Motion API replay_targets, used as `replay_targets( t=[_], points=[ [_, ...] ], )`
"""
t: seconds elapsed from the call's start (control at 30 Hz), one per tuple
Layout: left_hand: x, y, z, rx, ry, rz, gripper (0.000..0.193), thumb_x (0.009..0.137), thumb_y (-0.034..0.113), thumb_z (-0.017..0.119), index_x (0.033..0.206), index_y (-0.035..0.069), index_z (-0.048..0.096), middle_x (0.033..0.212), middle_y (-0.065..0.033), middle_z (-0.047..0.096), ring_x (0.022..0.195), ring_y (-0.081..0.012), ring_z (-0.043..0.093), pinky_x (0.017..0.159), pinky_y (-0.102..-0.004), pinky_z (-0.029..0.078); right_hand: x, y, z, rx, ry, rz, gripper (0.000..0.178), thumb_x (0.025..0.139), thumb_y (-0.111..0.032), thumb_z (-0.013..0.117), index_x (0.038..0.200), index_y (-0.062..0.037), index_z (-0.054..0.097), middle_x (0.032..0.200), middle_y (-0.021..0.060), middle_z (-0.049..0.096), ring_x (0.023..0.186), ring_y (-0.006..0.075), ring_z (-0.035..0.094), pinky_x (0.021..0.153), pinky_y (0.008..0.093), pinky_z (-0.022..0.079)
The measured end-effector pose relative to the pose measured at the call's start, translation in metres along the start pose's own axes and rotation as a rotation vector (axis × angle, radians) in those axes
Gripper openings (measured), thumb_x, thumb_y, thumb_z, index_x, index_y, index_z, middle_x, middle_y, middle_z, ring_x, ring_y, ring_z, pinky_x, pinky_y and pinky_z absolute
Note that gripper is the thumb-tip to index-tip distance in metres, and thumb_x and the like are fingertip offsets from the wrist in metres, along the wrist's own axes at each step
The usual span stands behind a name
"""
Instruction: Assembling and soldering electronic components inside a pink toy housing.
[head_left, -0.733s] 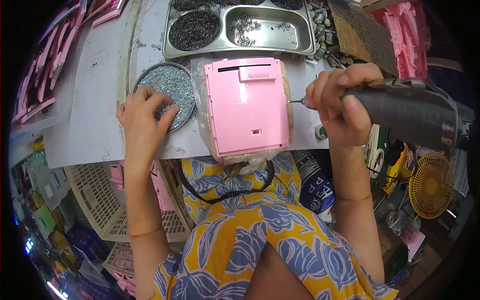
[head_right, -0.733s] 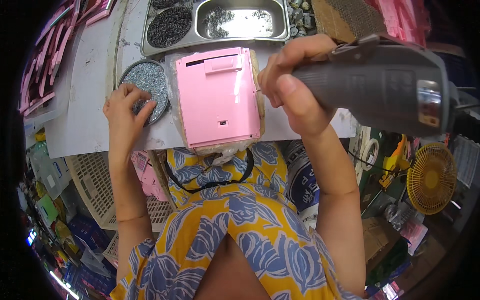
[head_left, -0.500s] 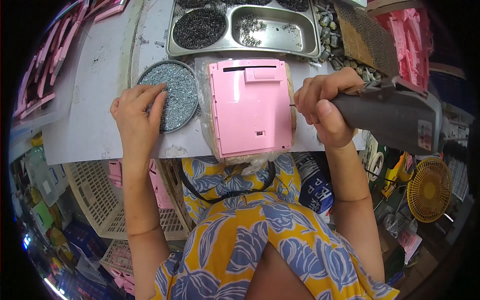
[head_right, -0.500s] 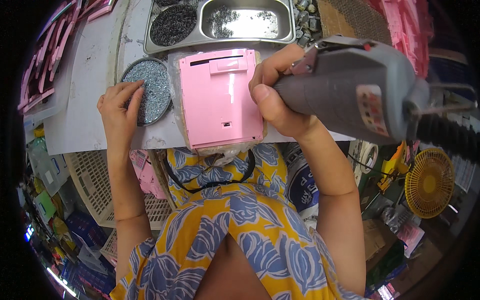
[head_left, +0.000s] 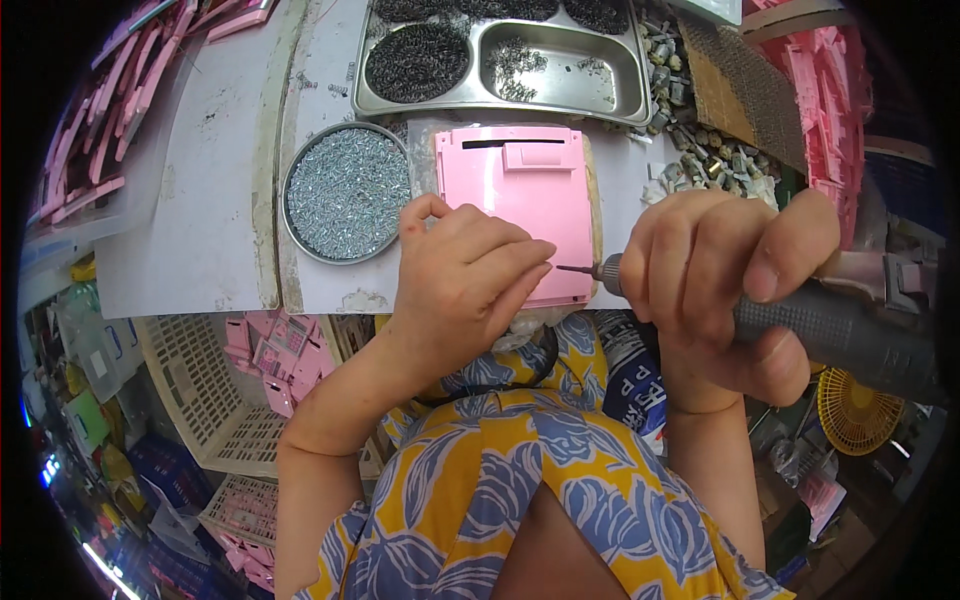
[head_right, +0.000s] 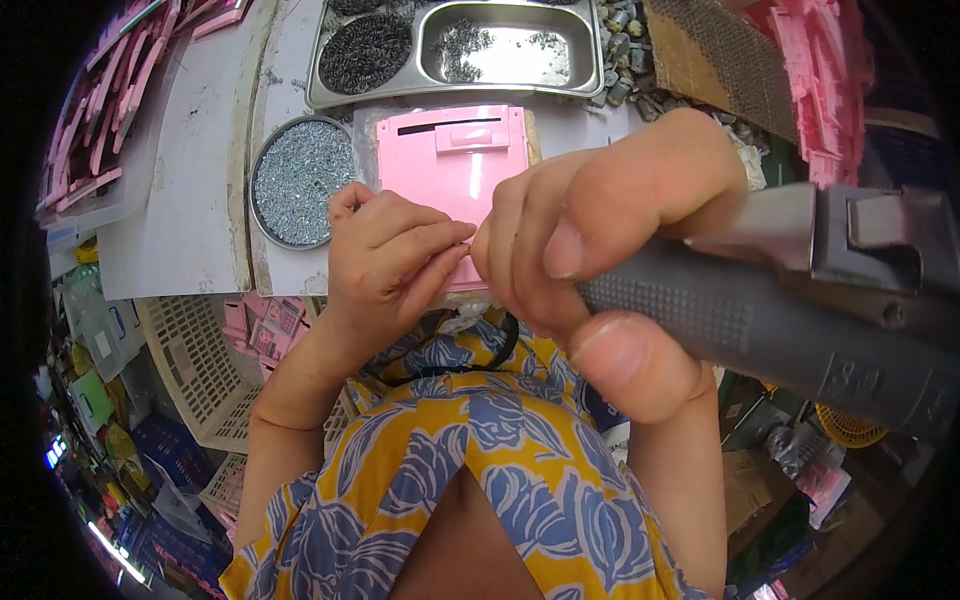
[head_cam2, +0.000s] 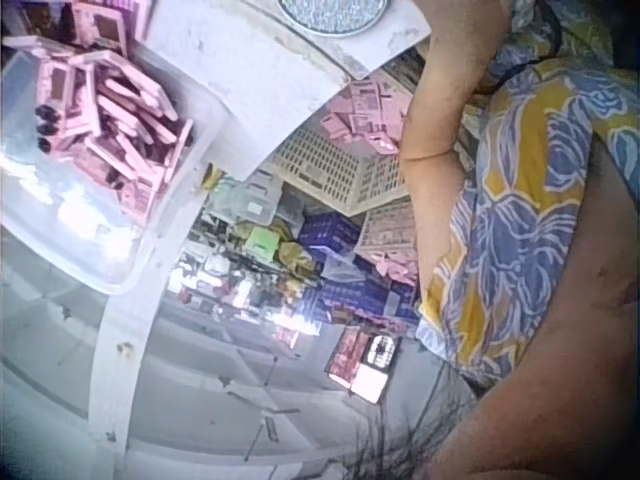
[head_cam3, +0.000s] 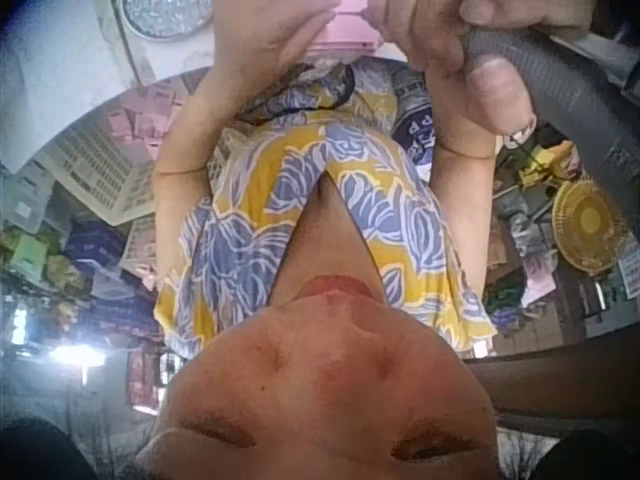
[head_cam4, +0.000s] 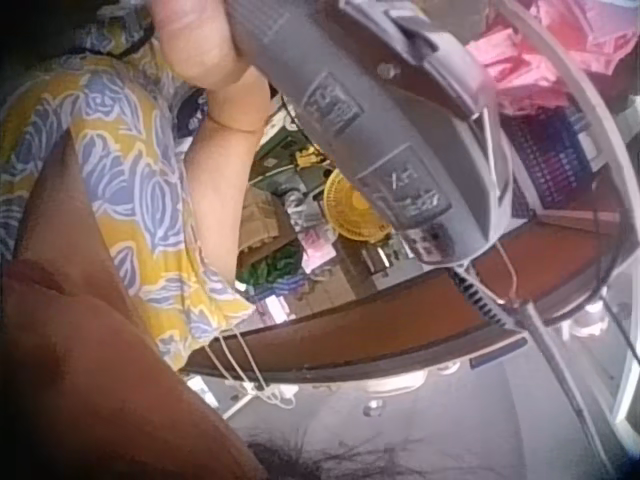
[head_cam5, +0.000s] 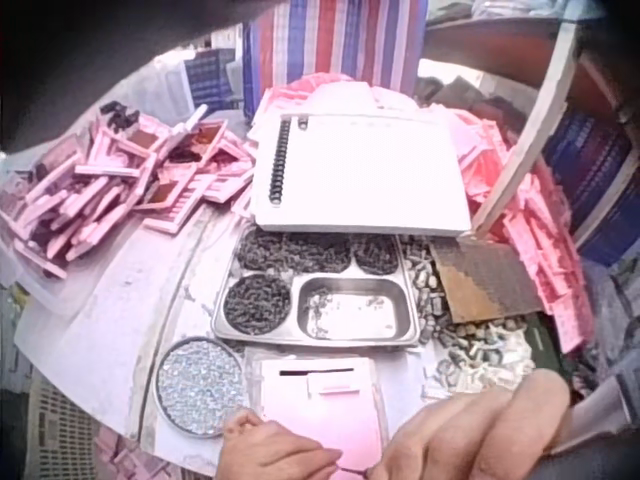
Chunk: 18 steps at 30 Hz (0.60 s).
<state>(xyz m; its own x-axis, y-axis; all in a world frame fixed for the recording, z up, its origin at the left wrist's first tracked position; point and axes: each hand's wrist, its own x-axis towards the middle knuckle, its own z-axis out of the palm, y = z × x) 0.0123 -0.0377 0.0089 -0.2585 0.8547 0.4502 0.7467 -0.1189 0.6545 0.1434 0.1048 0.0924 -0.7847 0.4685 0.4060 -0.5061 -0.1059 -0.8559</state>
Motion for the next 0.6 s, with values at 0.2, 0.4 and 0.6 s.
replay_targets(
  t=[0.2,0.4,0.6],
  points=[
    [0.001,0.000,-0.001,-0.059,-0.059,-0.008,0.012,0.078,0.014,0.079,0.089,0.014,0.073,0.086,0.0045,0.068,0.079,-0.0138,0.060,0.086,-0.0397,0.034,-0.002,0.004,0.009,0.005,0.066,0.057,0.035,0.090,-0.036,0.073,0.099,-0.0161,0.046,0.056,-0.0034,0.048,0.046,0.0119,0.047,0.045,0.0276,0.041],
    [0.008,-0.008,-0.017,-0.047,0.045,-0.065,0.019,0.076,0.016,0.081,0.092,0.013,0.071,0.095,-0.0025,0.069,0.090,-0.0236,0.065,0.092,-0.0408,0.035,0.007,0.007,-0.009,-0.038,-0.005,-0.010,0.026,0.092,-0.028,0.065,0.102,-0.0118,0.048,0.059,-0.0014,0.046,0.050,0.0133,0.045,0.050,0.0319,0.040],
    [-0.023,-0.078,-0.068,0.581,-0.112,-0.361,0.015,0.082,0.020,0.076,0.095,0.012,0.072,0.097,-0.0034,0.065,0.102,-0.0242,0.058,0.098,-0.0438,0.032,0.035,0.049,-0.070,-0.039,0.082,-0.172,0.016,0.094,-0.002,0.052,0.109,-0.0025,0.048,0.062,0.0062,0.047,0.052,0.0141,0.044,0.051,0.0337,0.041]
  ],
)
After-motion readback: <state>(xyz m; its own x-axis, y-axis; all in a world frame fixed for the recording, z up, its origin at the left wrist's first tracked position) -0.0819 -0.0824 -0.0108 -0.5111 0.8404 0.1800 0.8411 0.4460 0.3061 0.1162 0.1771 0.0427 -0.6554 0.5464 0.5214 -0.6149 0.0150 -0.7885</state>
